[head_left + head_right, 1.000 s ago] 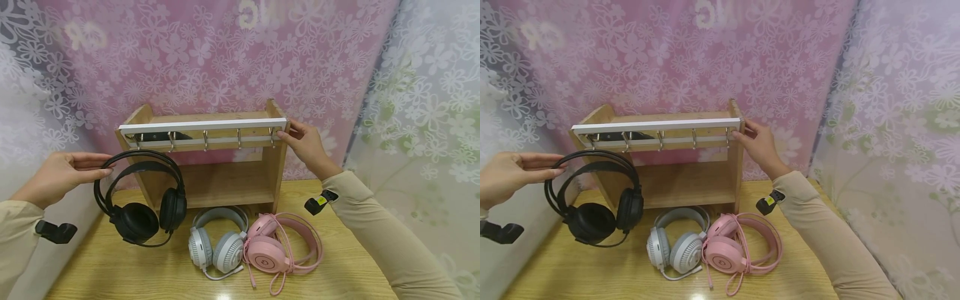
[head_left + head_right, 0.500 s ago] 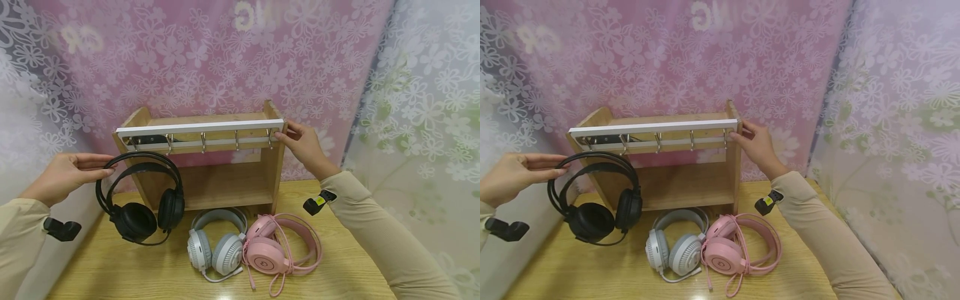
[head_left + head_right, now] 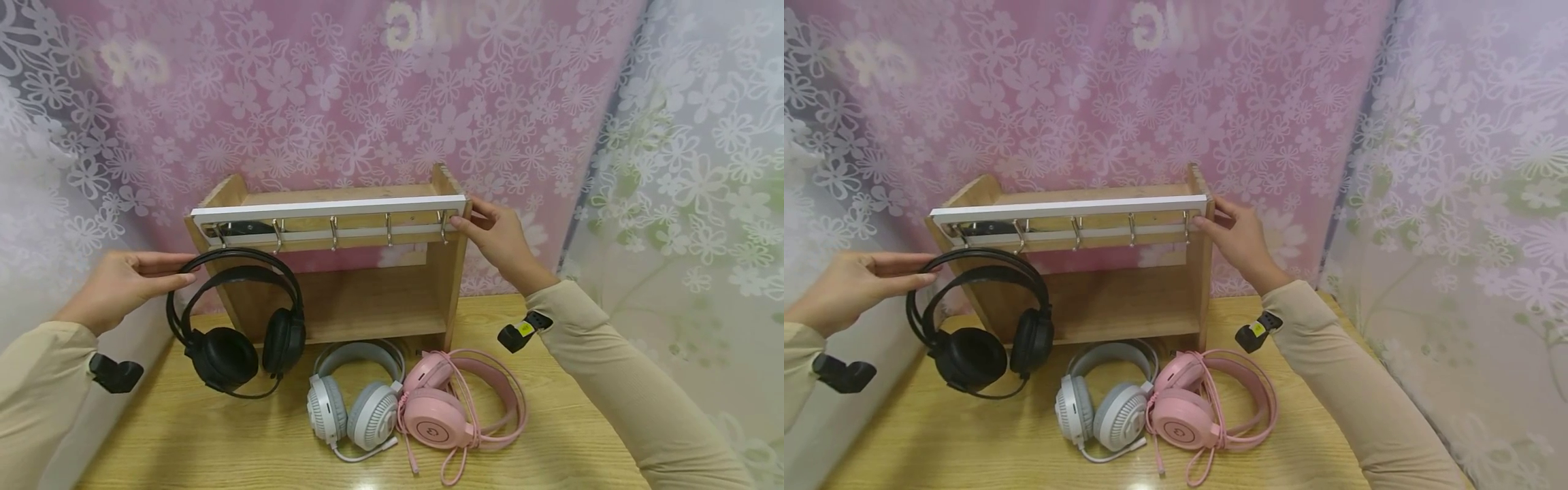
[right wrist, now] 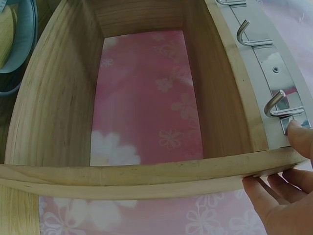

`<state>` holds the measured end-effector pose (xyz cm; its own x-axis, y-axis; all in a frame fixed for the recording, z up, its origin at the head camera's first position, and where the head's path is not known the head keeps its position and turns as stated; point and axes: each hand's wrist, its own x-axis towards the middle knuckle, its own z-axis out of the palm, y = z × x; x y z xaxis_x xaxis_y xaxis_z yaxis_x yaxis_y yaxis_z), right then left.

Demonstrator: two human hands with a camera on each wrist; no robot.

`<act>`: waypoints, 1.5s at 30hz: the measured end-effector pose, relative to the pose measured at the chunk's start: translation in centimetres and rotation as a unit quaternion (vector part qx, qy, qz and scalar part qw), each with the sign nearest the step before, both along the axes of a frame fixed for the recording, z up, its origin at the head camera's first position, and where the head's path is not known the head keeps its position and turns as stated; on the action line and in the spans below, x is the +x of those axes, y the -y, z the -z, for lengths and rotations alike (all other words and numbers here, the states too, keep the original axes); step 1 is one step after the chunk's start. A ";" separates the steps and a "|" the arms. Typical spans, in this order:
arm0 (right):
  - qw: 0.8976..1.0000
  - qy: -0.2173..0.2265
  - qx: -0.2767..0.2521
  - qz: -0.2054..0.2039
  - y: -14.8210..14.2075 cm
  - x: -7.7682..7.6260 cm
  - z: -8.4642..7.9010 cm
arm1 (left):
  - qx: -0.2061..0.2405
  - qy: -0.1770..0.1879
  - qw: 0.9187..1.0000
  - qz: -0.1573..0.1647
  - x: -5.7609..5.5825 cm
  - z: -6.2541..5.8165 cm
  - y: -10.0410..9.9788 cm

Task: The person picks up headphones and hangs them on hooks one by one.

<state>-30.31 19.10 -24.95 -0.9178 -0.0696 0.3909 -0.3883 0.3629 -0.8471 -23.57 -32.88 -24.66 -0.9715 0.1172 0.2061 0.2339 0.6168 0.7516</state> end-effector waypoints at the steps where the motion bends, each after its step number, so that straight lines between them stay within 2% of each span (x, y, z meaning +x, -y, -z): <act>1: 1.000 0.001 0.000 0.001 0.0 0.0 0.0 | -0.015 -0.003 1.000 -0.004 0.0 0.0 0.0; 5: 1.000 0.005 -0.001 0.001 0.0 0.1 0.0 | -0.052 -0.012 0.998 -0.017 0.2 -0.3 -0.3; 14: 1.000 0.008 0.000 0.001 0.0 0.2 -0.2 | -0.078 -0.017 0.996 -0.040 0.7 -0.4 -0.8; 23: 1.000 0.006 0.001 0.001 0.1 0.0 -0.1 | -0.056 -0.032 0.997 -0.046 0.8 0.0 -0.8; 32: 1.000 0.009 -0.003 -0.003 0.0 0.0 -0.1 | -0.040 -0.030 0.998 -0.041 1.0 0.8 -0.3; 35: 1.000 0.010 -0.006 -0.003 0.0 0.0 0.0 | -0.028 -0.020 0.999 -0.040 1.2 1.2 0.1; 40: 1.000 0.009 -0.004 -0.001 0.0 0.0 0.1 | 0.002 0.019 0.998 -0.052 1.5 1.9 0.7; 45: 1.000 0.007 -0.003 0.000 0.0 0.0 0.1 | -0.002 0.023 0.998 -0.061 1.7 2.4 1.2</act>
